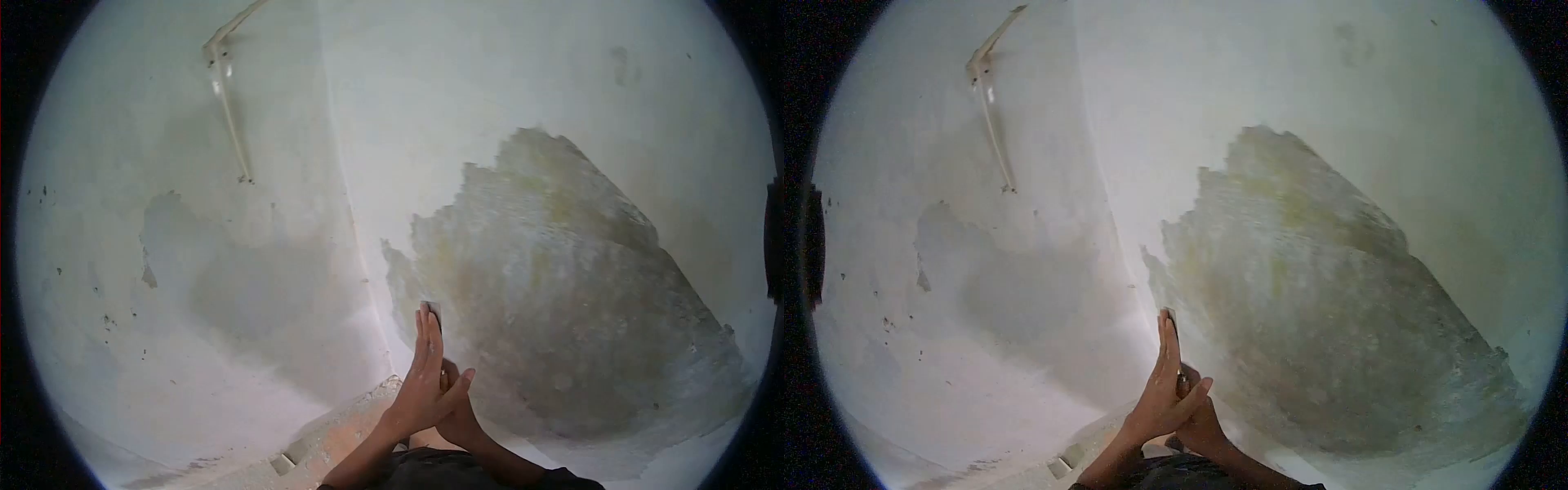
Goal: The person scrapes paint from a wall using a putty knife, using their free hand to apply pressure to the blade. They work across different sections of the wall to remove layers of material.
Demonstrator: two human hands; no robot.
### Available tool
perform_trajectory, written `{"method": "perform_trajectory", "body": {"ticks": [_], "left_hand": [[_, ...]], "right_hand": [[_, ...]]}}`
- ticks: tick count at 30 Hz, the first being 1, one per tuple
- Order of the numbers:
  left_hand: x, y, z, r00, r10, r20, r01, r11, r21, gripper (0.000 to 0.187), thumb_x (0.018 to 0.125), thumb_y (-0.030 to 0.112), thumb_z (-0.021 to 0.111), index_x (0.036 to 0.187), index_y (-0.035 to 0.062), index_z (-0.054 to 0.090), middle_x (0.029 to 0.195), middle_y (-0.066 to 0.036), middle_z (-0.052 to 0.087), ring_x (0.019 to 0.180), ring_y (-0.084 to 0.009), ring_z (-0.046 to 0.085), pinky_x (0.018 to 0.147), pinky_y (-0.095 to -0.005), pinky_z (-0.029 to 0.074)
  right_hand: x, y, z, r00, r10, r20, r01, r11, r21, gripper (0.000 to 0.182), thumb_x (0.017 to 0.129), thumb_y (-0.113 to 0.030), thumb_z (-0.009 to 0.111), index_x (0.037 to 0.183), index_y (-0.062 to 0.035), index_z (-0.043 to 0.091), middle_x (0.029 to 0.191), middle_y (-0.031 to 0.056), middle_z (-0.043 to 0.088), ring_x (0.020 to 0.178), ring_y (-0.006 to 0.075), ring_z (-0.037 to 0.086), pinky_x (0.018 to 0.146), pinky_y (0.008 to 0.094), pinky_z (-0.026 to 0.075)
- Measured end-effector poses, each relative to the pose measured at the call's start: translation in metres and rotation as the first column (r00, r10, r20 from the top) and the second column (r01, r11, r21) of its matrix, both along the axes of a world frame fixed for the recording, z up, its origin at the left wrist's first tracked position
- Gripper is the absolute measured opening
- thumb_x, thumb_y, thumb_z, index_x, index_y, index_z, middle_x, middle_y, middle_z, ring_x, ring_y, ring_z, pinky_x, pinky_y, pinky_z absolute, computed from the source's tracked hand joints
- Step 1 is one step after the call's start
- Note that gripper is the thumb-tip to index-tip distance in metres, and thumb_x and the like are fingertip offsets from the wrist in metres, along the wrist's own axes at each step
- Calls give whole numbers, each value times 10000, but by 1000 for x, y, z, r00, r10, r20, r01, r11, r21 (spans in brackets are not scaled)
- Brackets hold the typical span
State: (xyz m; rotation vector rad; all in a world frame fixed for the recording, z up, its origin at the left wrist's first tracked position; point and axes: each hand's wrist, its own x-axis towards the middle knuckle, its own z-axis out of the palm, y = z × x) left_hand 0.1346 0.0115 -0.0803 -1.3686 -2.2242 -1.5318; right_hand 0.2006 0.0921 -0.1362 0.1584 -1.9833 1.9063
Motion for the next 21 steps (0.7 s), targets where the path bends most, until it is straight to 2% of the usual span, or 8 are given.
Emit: {"method": "perform_trajectory", "body": {"ticks": [4, 6, 7, 9, 13, 15, 18, 21], "left_hand": [[23, 30, 5, 985, -172, 26, 171, 985, 34, 893, 955, 279, 555, 1524, -13, -68, 1577, -291, -95, 1469, -432, -29, 1178, -487, 108], [28, 42, 12, 986, -169, -10, 169, 985, 27, 873, 963, 302, 534, 1527, -11, -55, 1578, -292, -83, 1471, -427, -19, 1179, -483, 107], [29, 46, 16, 983, -172, -58, 173, 985, 13, 854, 971, 324, 512, 1530, -9, -41, 1580, -292, -71, 1473, -422, -9, 1180, -478, 106], [28, 50, 22, 985, -147, -89, 146, 989, -15, 853, 972, 339, 503, 1531, -9, -40, 1583, -285, -65, 1475, -414, -6, 1181, -471, 106], [3, 60, 36, 979, -109, -171, 115, 993, 27, 828, 977, 363, 473, 1531, -17, -12, 1593, -265, -31, 1482, -386, 8, 1187, -441, 95], [-7, 62, 58, 984, -92, -154, 100, 994, 45, 786, 985, 361, 436, 1528, -31, 24, 1597, -255, 1, 1485, -368, 26, 1192, -418, 80], [-30, 65, 84, 981, -69, -184, 89, 991, 98, 769, 984, 370, 416, 1522, -44, 56, 1594, -260, 51, 1486, -360, 48, 1194, -402, 85], [-33, 54, 111, 988, -111, -112, 124, 986, 114, 812, 964, 384, 473, 1506, -82, 88, 1575, -300, 76, 1480, -398, 39, 1192, -413, 121]], "right_hand": [[31, 36, 21, 997, -73, 19, 75, 991, -109, 621, 971, -159, 526, 1479, 47, 233, 1014, 123, 548, 830, 179, 525, 761, 337, 443], [38, 56, 32, 1000, -18, -22, 18, 1000, -22, 670, 1012, -261, 472, 1513, 50, 154, 1104, 120, 548, 828, 125, 513, 735, 298, 439], [37, 63, 36, 1000, -4, -13, 4, 1000, -27, 670, 1012, -261, 472, 1513, 50, 154, 1104, 120, 548, 828, 125, 513, 735, 298, 439], [33, 68, 42, 998, 38, -49, -48, 972, -228, 664, 1033, -333, 411, 1505, 64, 166, 1149, 121, 546, 852, 120, 520, 754, 277, 440], [14, 77, 69, 992, 113, -49, -120, 973, -195, 634, 1049, -324, 364, 1503, 68, 160, 1209, 129, 535, 930, 113, 529, 803, 254, 437], [-8, 70, 84, 984, 41, -176, -85, 965, -249, 582, 1057, -296, 358, 1486, 66, 204, 1256, 125, 511, 1009, 111, 521, 836, 237, 438], [-34, 65, 105, 983, -87, -162, 42, 964, -261, 519, 1055, -252, 379, 1469, 36, 257, 1268, 105, 491, 1036, 111, 510, 828, 233, 450], [-24, 42, 146, 982, -47, -184, -25, 928, -372, 476, 1050, -234, 387, 1452, 2, 297, 1280, 119, 476, 1077, 124, 503, 858, 234, 448]]}}
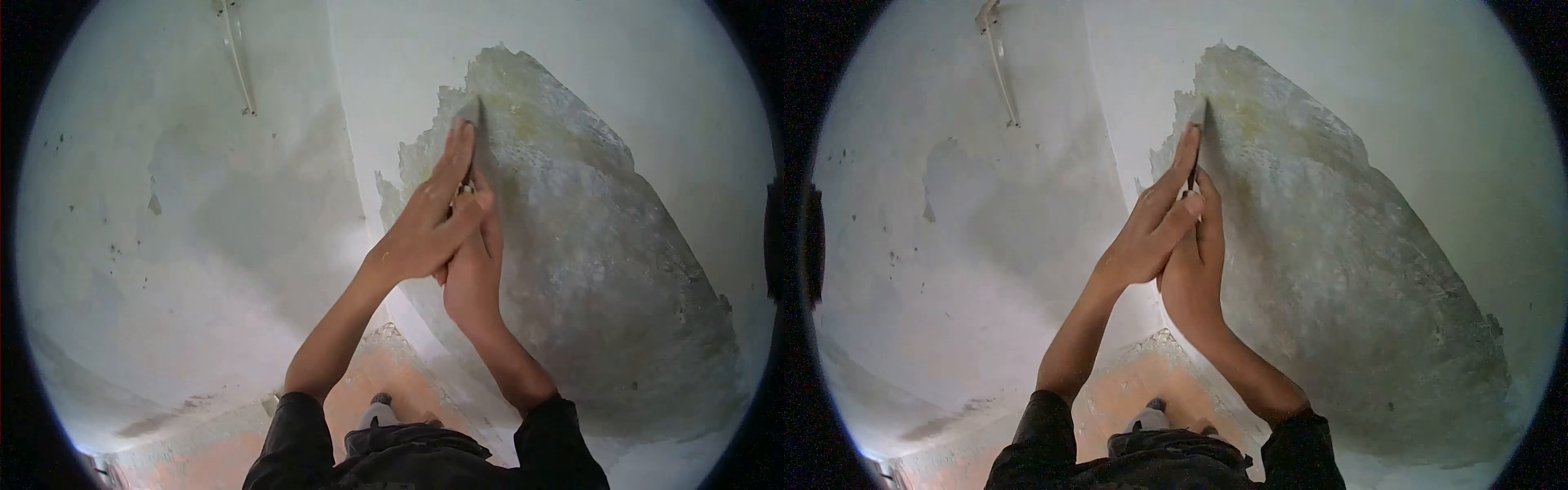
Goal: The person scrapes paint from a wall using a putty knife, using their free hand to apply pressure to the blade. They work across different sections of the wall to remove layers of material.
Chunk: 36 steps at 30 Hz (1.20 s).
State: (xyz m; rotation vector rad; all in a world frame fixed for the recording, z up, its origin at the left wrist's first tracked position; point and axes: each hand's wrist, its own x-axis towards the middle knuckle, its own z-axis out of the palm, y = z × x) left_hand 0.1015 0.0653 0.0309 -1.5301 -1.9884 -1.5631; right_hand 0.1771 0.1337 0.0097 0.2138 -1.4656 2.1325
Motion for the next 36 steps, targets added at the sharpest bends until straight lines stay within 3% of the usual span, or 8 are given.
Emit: {"method": "perform_trajectory", "body": {"ticks": [2, 5, 15, 24, 27, 30, 32, 36], "left_hand": [[1, -7, 11, 995, -47, -88, 38, 994, -99, 847, 950, 412, 495, 1498, -98, 98, 1565, -317, 81, 1475, -409, 54, 1190, -424, 138], [-13, -5, 21, 983, -48, -176, 33, 996, -88, 878, 937, 429, 510, 1484, -125, 104, 1553, -338, 90, 1471, -417, 62, 1186, -437, 161], [-49, -18, 32, 920, -286, -270, 256, 956, -140, 932, 936, 515, 495, 1477, -136, 106, 1543, -348, 107, 1467, -413, 72, 1171, -443, 220], [-72, -16, 29, 878, -351, -326, 337, 936, -100, 954, 926, 584, 485, 1462, -144, 179, 1535, -335, 170, 1460, -417, 115, 1165, -439, 247], [-69, -15, 28, 887, -332, -321, 340, 940, -34, 952, 927, 601, 473, 1451, -150, 214, 1533, -330, 184, 1460, -407, 132, 1155, -437, 277], [-65, -21, 27, 865, -378, -331, 372, 925, -84, 955, 930, 619, 453, 1443, -154, 229, 1531, -323, 197, 1461, -392, 143, 1147, -440, 298], [-67, -17, 29, 866, -374, -331, 370, 926, -78, 963, 929, 639, 434, 1439, -154, 239, 1532, -314, 205, 1463, -379, 145, 1141, -442, 313], [-68, -18, 27, 862, -363, -354, 359, 930, -78, 959, 929, 641, 431, 1442, -147, 243, 1532, -306, 216, 1463, -374, 148, 1140, -441, 316]], "right_hand": [[-3, -6, -5, 994, -89, -67, 88, 996, -20, 475, 1052, -237, 378, 1469, -27, 290, 1093, 101, 560, 873, 78, 552, 700, 206, 468], [-4, -16, 20, 992, -129, 16, 130, 986, -105, 475, 1051, -279, 395, 1458, -48, 316, 654, -29, 473, 449, 13, 341, 365, 211, 262], [-21, -51, 26, 912, -411, 23, 409, 901, -145, 474, 1056, -274, 396, 1475, -70, 313, 700, -19, 505, 474, 19, 379, 382, 199, 277], [-40, -50, 15, 898, -421, -127, 402, 903, -153, 509, 1051, -271, 366, 1496, -42, 278, 785, -16, 548, 450, 2, 406, 343, 191, 306], [-35, -51, 20, 943, -273, -188, 243, 955, -169, 502, 1063, -312, 320, 1509, -91, 260, 738, -17, 554, 414, 17, 380, 327, 196, 291], [-34, -71, 27, 838, -545, -10, 528, 816, -234, 507, 1064, -327, 283, 1514, -97, 250, 730, -20, 554, 375, 19, 342, 319, 188, 315], [-26, -51, 20, 946, -291, -145, 264, 948, -177, 523, 1063, -346, 257, 1525, -104, 230, 700, -26, 541, 349, 24, 303, 316, 186, 301], [-30, -62, 18, 926, -353, -133, 314, 917, -245, 528, 1060, -358, 262, 1528, -114, 228, 665, -32, 516, 351, 22, 297, 317, 183, 294]]}}
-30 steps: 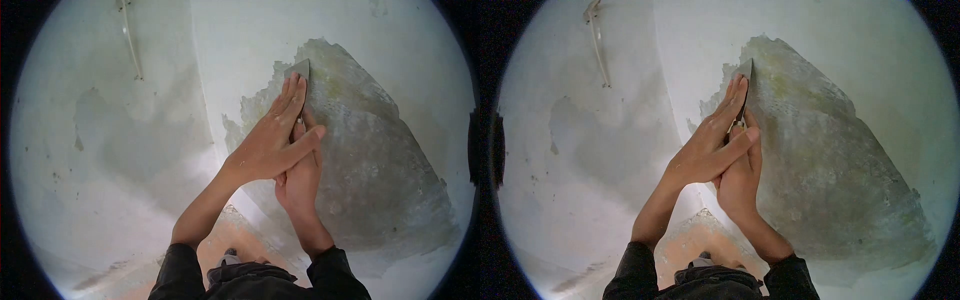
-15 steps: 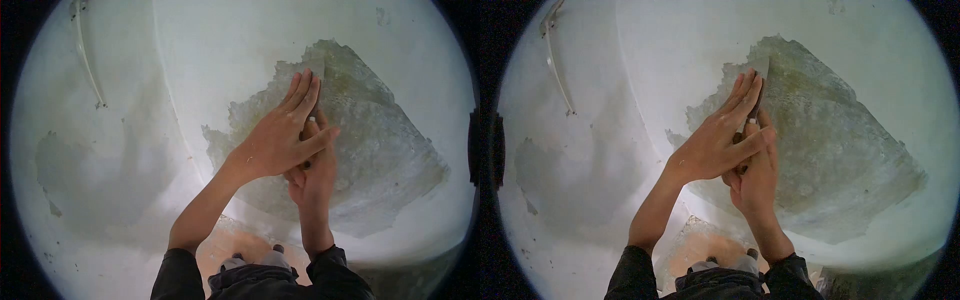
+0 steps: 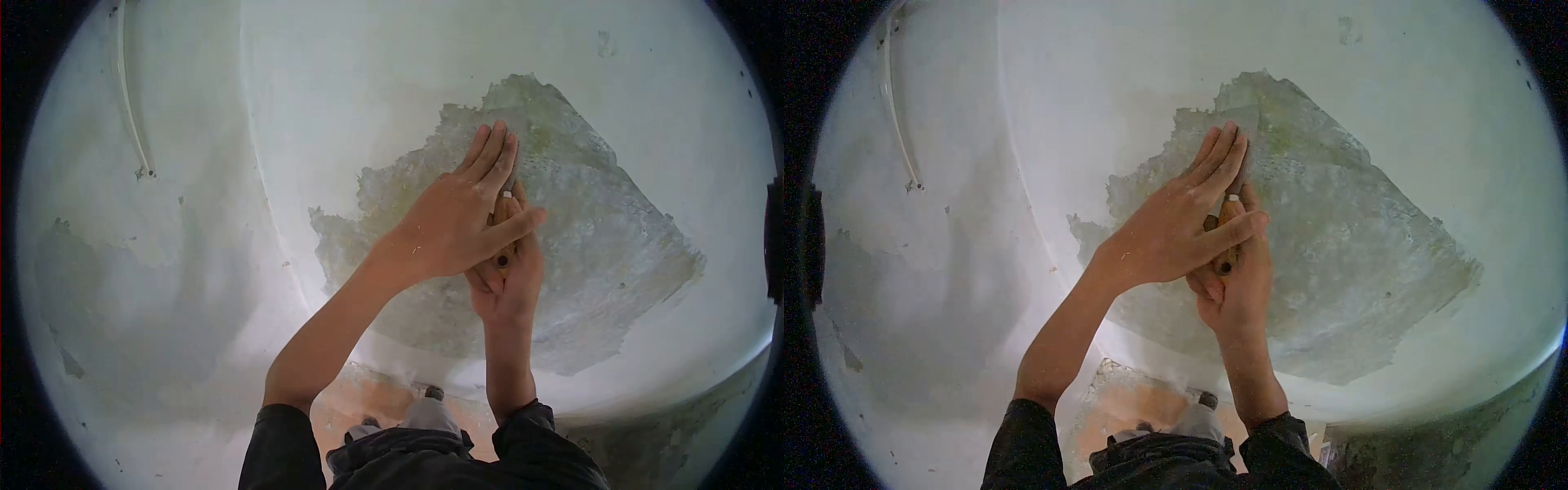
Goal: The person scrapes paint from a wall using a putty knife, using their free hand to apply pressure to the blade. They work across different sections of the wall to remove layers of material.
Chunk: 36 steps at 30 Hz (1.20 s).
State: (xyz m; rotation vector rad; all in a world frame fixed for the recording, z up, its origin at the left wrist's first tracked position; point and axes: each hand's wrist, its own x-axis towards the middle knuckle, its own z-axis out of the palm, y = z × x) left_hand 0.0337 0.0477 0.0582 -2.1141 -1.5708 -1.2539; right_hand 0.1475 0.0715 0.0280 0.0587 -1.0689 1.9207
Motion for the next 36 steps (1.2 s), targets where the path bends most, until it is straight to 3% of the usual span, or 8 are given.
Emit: {"method": "perform_trajectory", "body": {"ticks": [14, 17, 21, 23, 27, 30, 33, 36], "left_hand": [[0, 1, -3, 996, -50, 72, 56, 995, -83, 930, 917, 684, 414, 1530, 29, 169, 1598, -187, 125, 1482, -313, 102, 1178, -472, 217], [-2, -3, -2, 996, -64, 65, 68, 996, -63, 942, 928, 632, 449, 1472, -104, 226, 1551, -288, 189, 1467, -371, 144, 1147, -455, 286], [1, 2, -7, 998, 57, 10, -57, 998, -33, 922, 923, 634, 462, 1525, 1, 165, 1596, -207, 112, 1481, -340, 89, 1177, -469, 210], [-3, 6, -4, 999, 30, -15, -29, 999, 42, 928, 932, 594, 474, 1461, -128, 226, 1539, -312, 196, 1458, -408, 145, 1137, -455, 299], [0, 2, 1, 999, 19, -46, -19, 1000, 12, 925, 928, 586, 487, 1459, -127, 233, 1539, -310, 200, 1457, -407, 154, 1135, -454, 304], [-2, 3, 5, 990, 95, -102, -89, 994, 57, 935, 918, 591, 498, 1457, -128, 239, 1538, -309, 201, 1454, -405, 167, 1136, -452, 307], [2, -3, 0, 998, 47, -49, -49, 998, -34, 942, 910, 589, 515, 1455, -129, 242, 1539, -306, 201, 1456, -396, 166, 1143, -447, 302], [1, 2, 0, 995, 73, -69, -72, 997, 24, 950, 904, 588, 526, 1455, -130, 237, 1543, -296, 202, 1457, -385, 170, 1148, -444, 295]], "right_hand": [[5, 6, -7, 995, 69, -74, -60, 991, 123, 487, 1075, -308, 234, 1507, -86, 265, 732, -8, 523, 353, 22, 290, 303, 181, 276], [10, 0, -1, 998, 1, 68, -3, 999, 41, 567, 1050, -403, 324, 1527, -121, 204, 645, -19, 484, 354, 45, 314, 324, 214, 273], [4, 14, 5, 989, -32, 144, 29, 999, 18, 554, 1051, -375, 330, 1525, -117, 204, 624, -13, 489, 344, 48, 303, 318, 216, 256], [3, 26, -1, 994, 98, 58, -103, 991, 88, 549, 1050, -342, 335, 1528, -115, 193, 617, -7, 500, 346, 47, 310, 316, 221, 247], [5, 15, 3, 997, -6, 83, -2, 994, 105, 533, 1049, -325, 340, 1520, -115, 208, 615, -10, 499, 344, 47, 305, 314, 224, 243], [1, 21, 4, 989, 150, -14, -150, 988, 41, 534, 1046, -331, 350, 1517, -121, 211, 601, -12, 494, 341, 47, 305, 316, 225, 243], [8, 6, 6, 986, -64, 151, 67, 998, -13, 537, 1046, -334, 351, 1520, -130, 205, 619, -11, 499, 344, 49, 304, 316, 224, 240], [9, 18, 4, 991, 128, 41, -131, 989, 72, 540, 1047, -337, 342, 1529, -144, 195, 660, -5, 516, 374, 51, 343, 334, 225, 264]]}}
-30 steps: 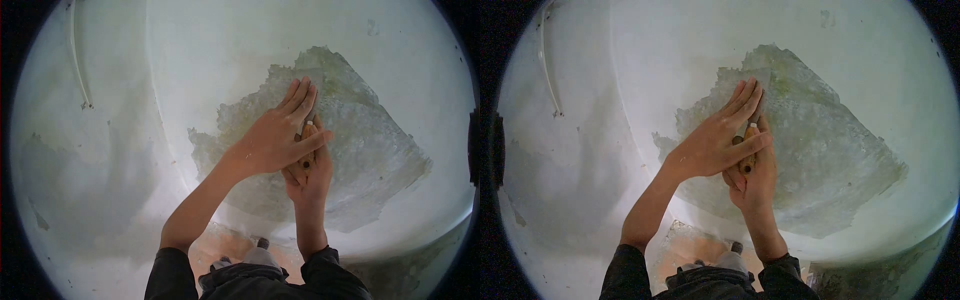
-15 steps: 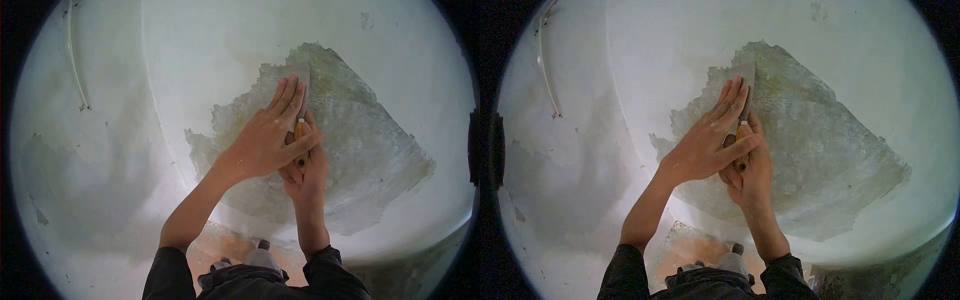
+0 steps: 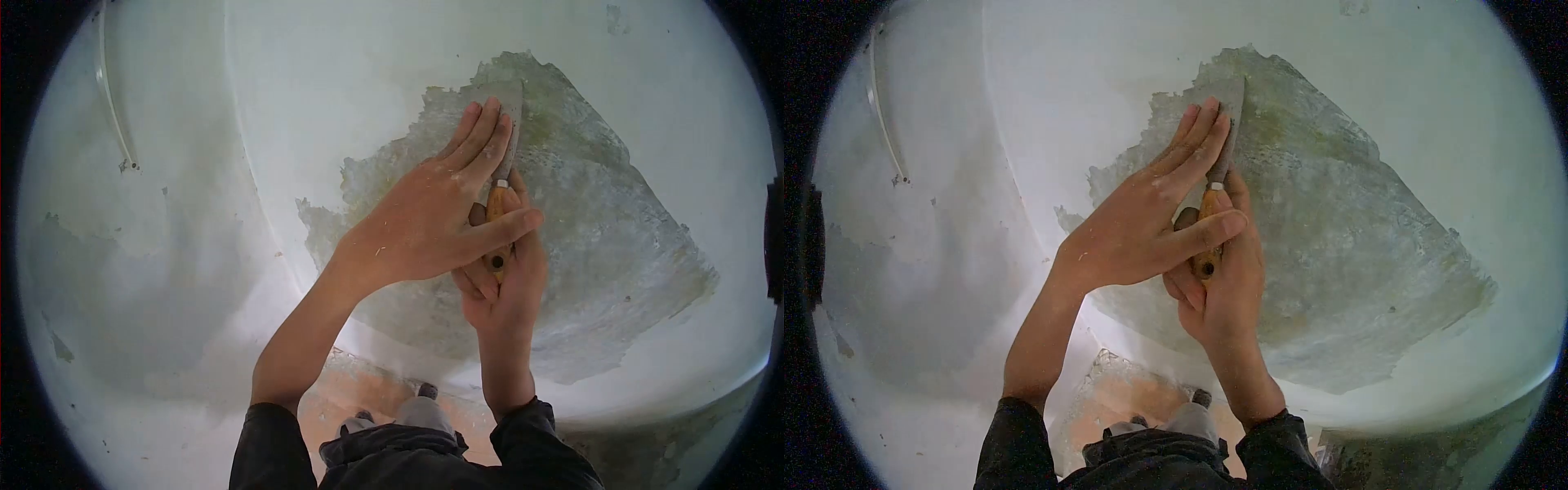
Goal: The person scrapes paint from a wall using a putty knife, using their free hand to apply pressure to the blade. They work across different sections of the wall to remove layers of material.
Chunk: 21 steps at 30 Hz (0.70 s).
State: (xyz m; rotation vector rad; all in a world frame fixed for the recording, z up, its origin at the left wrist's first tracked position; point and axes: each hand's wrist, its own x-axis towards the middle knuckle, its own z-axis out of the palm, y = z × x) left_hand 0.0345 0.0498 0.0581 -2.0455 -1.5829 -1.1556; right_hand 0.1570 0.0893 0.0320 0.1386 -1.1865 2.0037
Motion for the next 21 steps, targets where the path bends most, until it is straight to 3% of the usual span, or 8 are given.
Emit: {"method": "perform_trajectory", "body": {"ticks": [2, 3, 5, 11, 12, 14, 17, 21], "left_hand": [[2, -4, 3, 999, -33, 32, 34, 999, -33, 938, 906, 580, 528, 1465, -113, 233, 1548, -282, 205, 1460, -370, 171, 1147, -444, 297], [2, -3, 3, 999, -32, 22, 33, 999, -29, 938, 906, 580, 528, 1465, -113, 233, 1548, -282, 205, 1460, -370, 171, 1147, -444, 297], [-2, 1, 0, 998, -11, 68, 16, 997, -71, 937, 894, 642, 508, 1525, 24, 194, 1592, -198, 151, 1477, -326, 125, 1166, -475, 238], [-2, 2, -2, 996, -32, 84, 36, 998, -50, 886, 915, 606, 498, 1532, 49, 193, 1601, -169, 141, 1480, -316, 115, 1173, -469, 230], [-2, 0, -1, 996, -27, 89, 31, 998, -52, 886, 915, 606, 498, 1532, 49, 193, 1601, -169, 141, 1480, -316, 115, 1173, -469, 230], [-2, -4, 4, 992, -34, 122, 45, 995, -87, 859, 926, 589, 488, 1539, 71, 180, 1605, -157, 134, 1480, -319, 108, 1175, -463, 231], [1, -2, 0, 996, -4, 88, 11, 997, -80, 844, 929, 577, 491, 1542, 86, 181, 1607, -153, 130, 1481, -323, 102, 1175, -460, 232], [1, -6, 1, 991, -23, 132, 40, 991, -129, 836, 930, 553, 507, 1543, 92, 176, 1609, -149, 122, 1482, -321, 99, 1175, -466, 231]], "right_hand": [[0, -12, 5, 971, -202, 127, 208, 978, -33, 527, 1049, -339, 329, 1527, -153, 209, 719, 1, 534, 419, 53, 386, 359, 227, 293], [1, -9, 3, 972, -202, 118, 207, 978, -31, 527, 1049, -339, 329, 1527, -153, 209, 719, 1, 534, 419, 53, 386, 359, 227, 293], [0, 1, -3, 998, -46, 37, 46, 999, 17, 522, 1051, -343, 321, 1527, -158, 215, 763, 9, 549, 456, 53, 416, 380, 230, 314], [-4, -12, 3, 960, -246, 133, 249, 968, -10, 529, 1053, -351, 276, 1520, -105, 243, 808, 17, 576, 433, 37, 392, 346, 199, 281], [-3, -10, 3, 961, -241, 139, 244, 970, -10, 529, 1053, -351, 276, 1520, -105, 243, 808, 17, 576, 433, 37, 392, 346, 199, 281], [0, -8, 4, 999, -33, 23, 33, 999, 35, 524, 1053, -355, 275, 1519, -117, 255, 787, 7, 564, 410, 43, 364, 347, 203, 282], [0, -10, 5, 977, -169, 126, 170, 985, 7, 513, 1054, -352, 271, 1513, -122, 272, 744, -9, 540, 402, 44, 356, 344, 207, 282], [-2, -13, 1, 978, -178, 108, 178, 984, 14, 502, 1055, -343, 279, 1506, -124, 279, 715, -18, 517, 391, 46, 341, 337, 215, 272]]}}
